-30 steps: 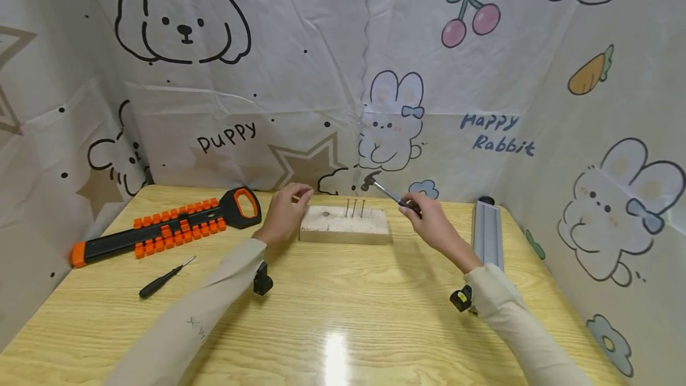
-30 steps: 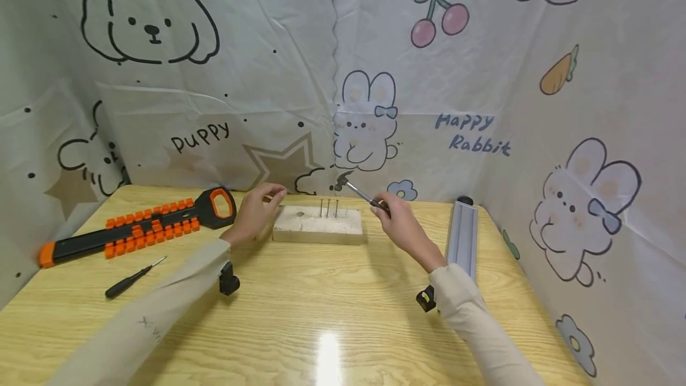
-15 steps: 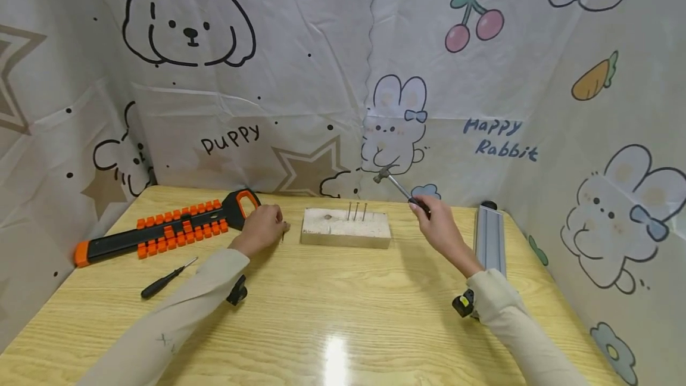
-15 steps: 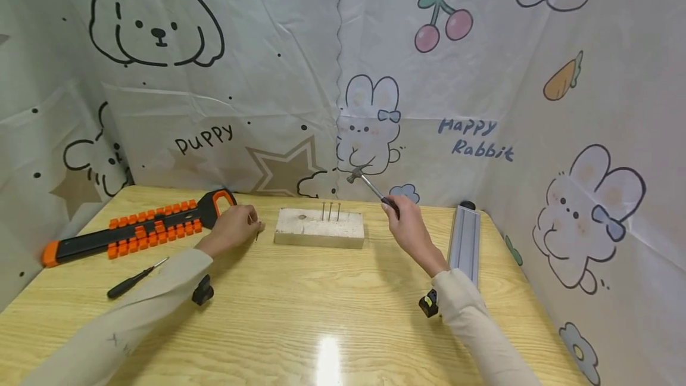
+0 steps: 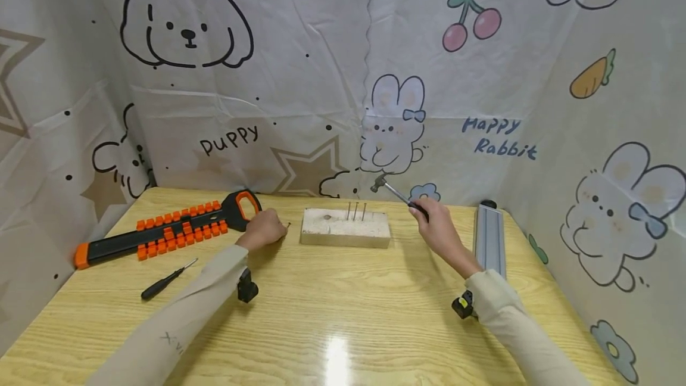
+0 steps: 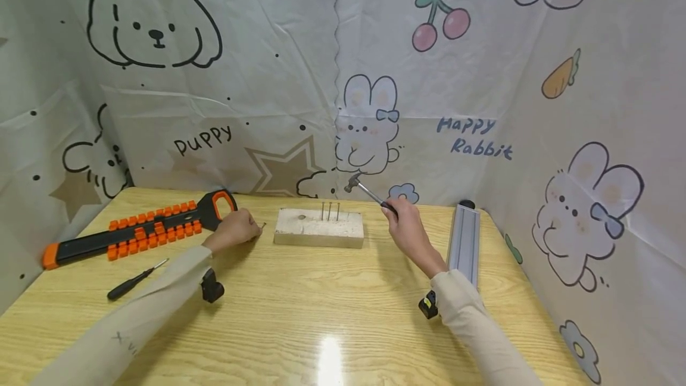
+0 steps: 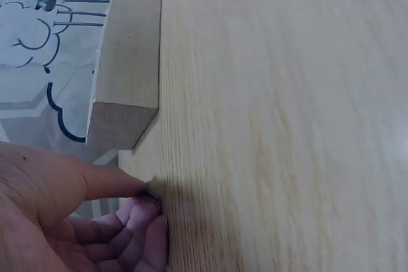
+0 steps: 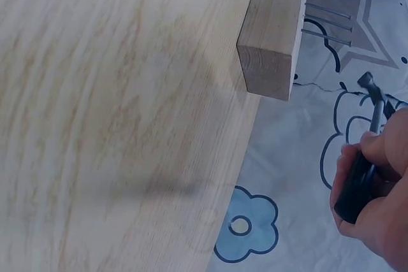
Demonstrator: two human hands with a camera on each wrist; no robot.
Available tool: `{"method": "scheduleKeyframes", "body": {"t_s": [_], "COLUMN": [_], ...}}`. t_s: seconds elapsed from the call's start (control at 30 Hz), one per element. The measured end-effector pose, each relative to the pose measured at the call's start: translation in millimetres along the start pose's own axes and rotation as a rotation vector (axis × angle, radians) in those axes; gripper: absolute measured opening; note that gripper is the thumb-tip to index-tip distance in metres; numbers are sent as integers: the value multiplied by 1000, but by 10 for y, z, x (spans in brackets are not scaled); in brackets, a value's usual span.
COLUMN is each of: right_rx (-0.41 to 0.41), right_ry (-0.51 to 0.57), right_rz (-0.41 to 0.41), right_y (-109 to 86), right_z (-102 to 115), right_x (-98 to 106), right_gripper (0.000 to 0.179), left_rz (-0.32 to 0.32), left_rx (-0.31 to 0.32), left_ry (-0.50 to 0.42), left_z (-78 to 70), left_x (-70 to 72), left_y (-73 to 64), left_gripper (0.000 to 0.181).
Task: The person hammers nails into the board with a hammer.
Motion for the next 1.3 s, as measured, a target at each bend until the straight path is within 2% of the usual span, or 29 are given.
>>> {"method": "scheduleKeyframes", "body": {"t_s": [0.13,0.2,0.27,0.37,0.4,0.5,0.57,0.67,0.83,0.93,1.03,1.2,1.3], "right_rx": [1,8,6,-14,-21,-53,-68,-79,-70,-48,-33,-18,-15], "right_ry": [-11,-10,-12,-2,9,54,85,111,132,136,136,132,127], "right_rz": [-27,-37,-38,-34,-34,-36,-40,-30,-2,0,-2,16,21], "right_y": [-11,-15,-16,-22,-25,-32,-31,-21,6,8,3,5,13], "right_z": [6,14,22,32,40,65,97,161,235,252,270,286,292], "right_x": [15,23,25,28,27,5,-18,-54,-109,-137,-148,-168,-168], "right_gripper": [17,17,17,19,20,22,21,21,21,21,19,17,17], "left_rz": [26,8,-39,-157,-198,-300,-323,-308,-299,-284,-284,-301,-310], "left_rx": [-6,-1,6,22,16,-37,-90,-172,-263,-283,-307,-370,-385], "left_ry": [-69,-140,-240,-377,-414,-502,-569,-665,-672,-715,-710,-628,-621], "left_z": [13,9,-8,-65,-99,-254,-401,-637,-888,-963,-1001,-1004,-1002], "left_x": [38,76,131,227,256,314,313,252,62,-40,-111,-198,-223], "left_y": [-2,-12,-29,-41,-39,-17,2,23,120,184,210,228,243], "left_gripper": [53,49,39,16,15,28,30,29,21,19,18,19,20]}}
Point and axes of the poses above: each hand's wrist, its own y-axis towards the middle knuckle, its own x-axis out of the back of the hand, z = x × y, the point moved 4 cm from there along y, towards the middle knuckle, and after that the axes turned 11 degrees about y, right-handed, at the moved point
